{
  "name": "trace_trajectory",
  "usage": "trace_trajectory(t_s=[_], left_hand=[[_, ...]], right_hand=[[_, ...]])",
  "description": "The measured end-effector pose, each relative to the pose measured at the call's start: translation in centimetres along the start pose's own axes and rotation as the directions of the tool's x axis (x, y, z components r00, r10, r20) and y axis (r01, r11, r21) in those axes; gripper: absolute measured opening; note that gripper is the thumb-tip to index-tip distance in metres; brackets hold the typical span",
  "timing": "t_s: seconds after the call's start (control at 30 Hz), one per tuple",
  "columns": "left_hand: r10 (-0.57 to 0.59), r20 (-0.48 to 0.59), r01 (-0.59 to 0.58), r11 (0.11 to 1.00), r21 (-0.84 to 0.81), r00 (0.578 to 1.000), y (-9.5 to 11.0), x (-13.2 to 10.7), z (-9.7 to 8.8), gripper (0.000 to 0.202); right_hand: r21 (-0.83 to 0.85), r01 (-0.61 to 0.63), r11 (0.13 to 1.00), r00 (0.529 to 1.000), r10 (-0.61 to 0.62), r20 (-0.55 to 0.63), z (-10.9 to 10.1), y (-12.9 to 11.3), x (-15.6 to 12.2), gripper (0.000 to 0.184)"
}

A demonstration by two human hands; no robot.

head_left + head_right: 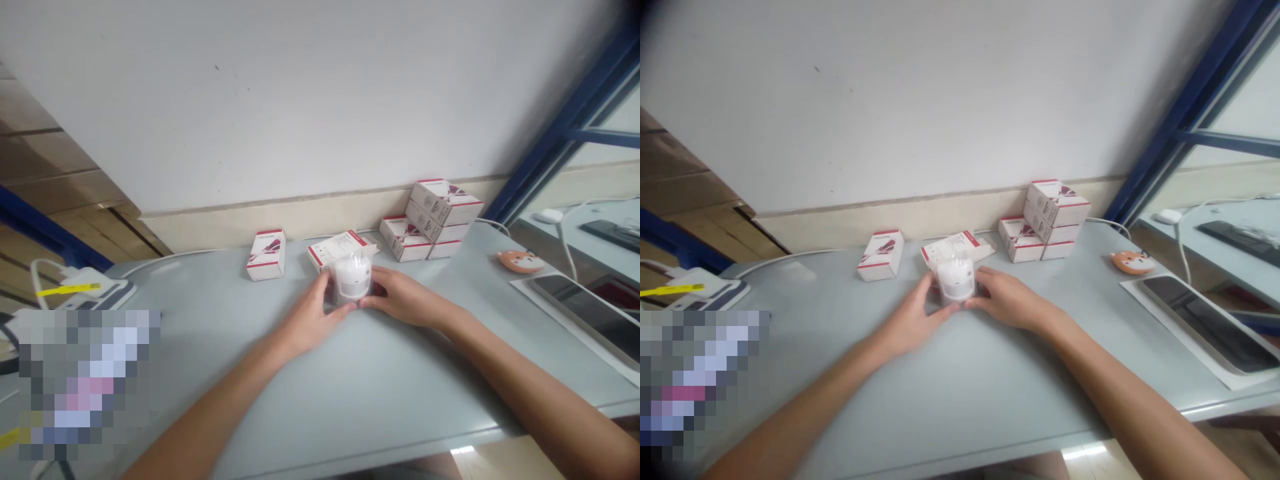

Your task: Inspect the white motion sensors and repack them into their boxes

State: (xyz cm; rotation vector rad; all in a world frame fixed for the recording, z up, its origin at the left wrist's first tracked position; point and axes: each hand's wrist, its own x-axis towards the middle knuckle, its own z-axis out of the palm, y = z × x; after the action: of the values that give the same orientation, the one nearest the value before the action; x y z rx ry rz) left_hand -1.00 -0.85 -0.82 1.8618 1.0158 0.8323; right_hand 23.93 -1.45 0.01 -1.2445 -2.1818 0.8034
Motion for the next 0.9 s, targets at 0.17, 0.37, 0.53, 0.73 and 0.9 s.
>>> trace_trajectory(t_s=[0.17, 0.37, 0.53, 0.73, 0.9], left_hand=[[0.132, -0.124, -0.148, 0.979, -0.136, 0.983, -0.4, 0.4, 0.6, 0.048], [0.047, -0.012, -0.049, 0.985, -0.163, 0.999, -0.9, 0.4, 0.6, 0.043], [0.013, 0.023, -0.01, 0.991, -0.133, 1.0, -0.7, 0.6, 0.1, 0.048], [-0.117, 0.017, 0.118, 0.991, -0.058, 0.993, -0.2, 0.5, 0.5, 0.067], [-0.2, -0.035, 0.177, 0.926, -0.333, 0.979, 0.6, 0.8, 0.2, 0.057]], right_hand=[[0.038, 0.057, 0.998, 0.998, -0.056, -0.032, -0.1, -0.4, -0.1, 0.049], [0.05, 0.046, 0.998, 0.998, -0.044, -0.041, 0.1, 0.0, 0.1, 0.041], [-0.034, 0.033, 0.999, 0.999, -0.034, -0.012, 0.5, 0.6, 0.2, 0.042], [-0.044, 0.103, 0.994, 0.994, -0.104, -0.024, 0.9, 0.4, 0.2, 0.044], [0.067, 0.089, 0.994, 0.995, -0.087, -0.038, 0.8, -0.4, 0.1, 0.038]])
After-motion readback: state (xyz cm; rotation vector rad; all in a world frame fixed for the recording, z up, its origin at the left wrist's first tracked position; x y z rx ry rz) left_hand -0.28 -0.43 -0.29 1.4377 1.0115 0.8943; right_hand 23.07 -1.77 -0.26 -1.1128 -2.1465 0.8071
